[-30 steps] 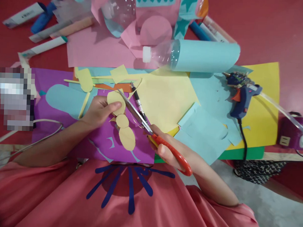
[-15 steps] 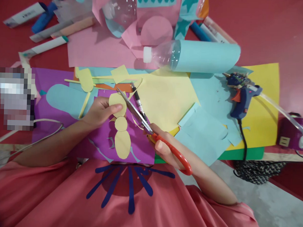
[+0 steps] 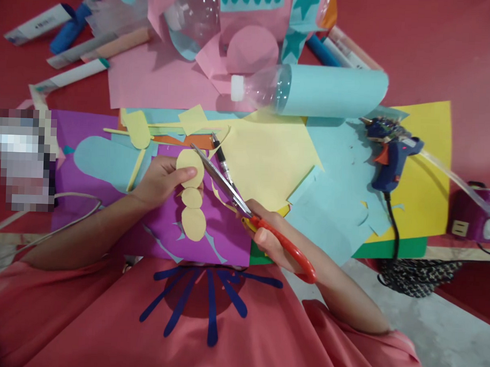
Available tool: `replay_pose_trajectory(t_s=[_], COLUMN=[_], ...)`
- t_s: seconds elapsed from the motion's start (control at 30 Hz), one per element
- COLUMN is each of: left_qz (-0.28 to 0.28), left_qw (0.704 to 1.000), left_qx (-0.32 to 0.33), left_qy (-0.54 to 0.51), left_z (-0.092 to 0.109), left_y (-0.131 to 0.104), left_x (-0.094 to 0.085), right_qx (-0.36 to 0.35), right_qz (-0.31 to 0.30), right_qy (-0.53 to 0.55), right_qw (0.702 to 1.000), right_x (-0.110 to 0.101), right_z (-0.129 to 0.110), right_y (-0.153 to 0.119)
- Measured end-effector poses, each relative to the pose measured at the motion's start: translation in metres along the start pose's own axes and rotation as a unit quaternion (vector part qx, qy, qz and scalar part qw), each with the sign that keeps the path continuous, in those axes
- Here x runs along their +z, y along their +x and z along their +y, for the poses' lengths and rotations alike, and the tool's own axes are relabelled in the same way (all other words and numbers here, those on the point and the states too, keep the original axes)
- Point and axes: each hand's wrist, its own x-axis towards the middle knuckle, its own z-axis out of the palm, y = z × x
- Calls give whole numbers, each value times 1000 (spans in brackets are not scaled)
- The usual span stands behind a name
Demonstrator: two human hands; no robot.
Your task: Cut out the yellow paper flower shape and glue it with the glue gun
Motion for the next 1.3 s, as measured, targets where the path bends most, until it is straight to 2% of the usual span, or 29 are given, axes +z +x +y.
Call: replay_pose_trajectory(t_s=[0.17,0.57,0.67,0.83,1.3], left_qz=[-9,-36,-40,-46,-60], left_qw=[1000,999,999,998,997], left_qx=[-20,0,10,-1,6], left_qy=[0,-29,-33,-50,-53], left_z=[1,-2,-2,-3,-1], left_y=[-2,0,0,0,1], left_x=[-1,-1,-1,-1,-2], right_qx=[34,69,61,64,45], right_qz=[-32,-42,-28,-52,-46], right_qy=[7,-34,-47,-49,-65], right_qw=[999,996,997,995,996], right_x=[-6,-15,-16,-21,-27], right_z=[0,-8,-11,-6,6], right_y=[-2,-3,-5,-7,-10])
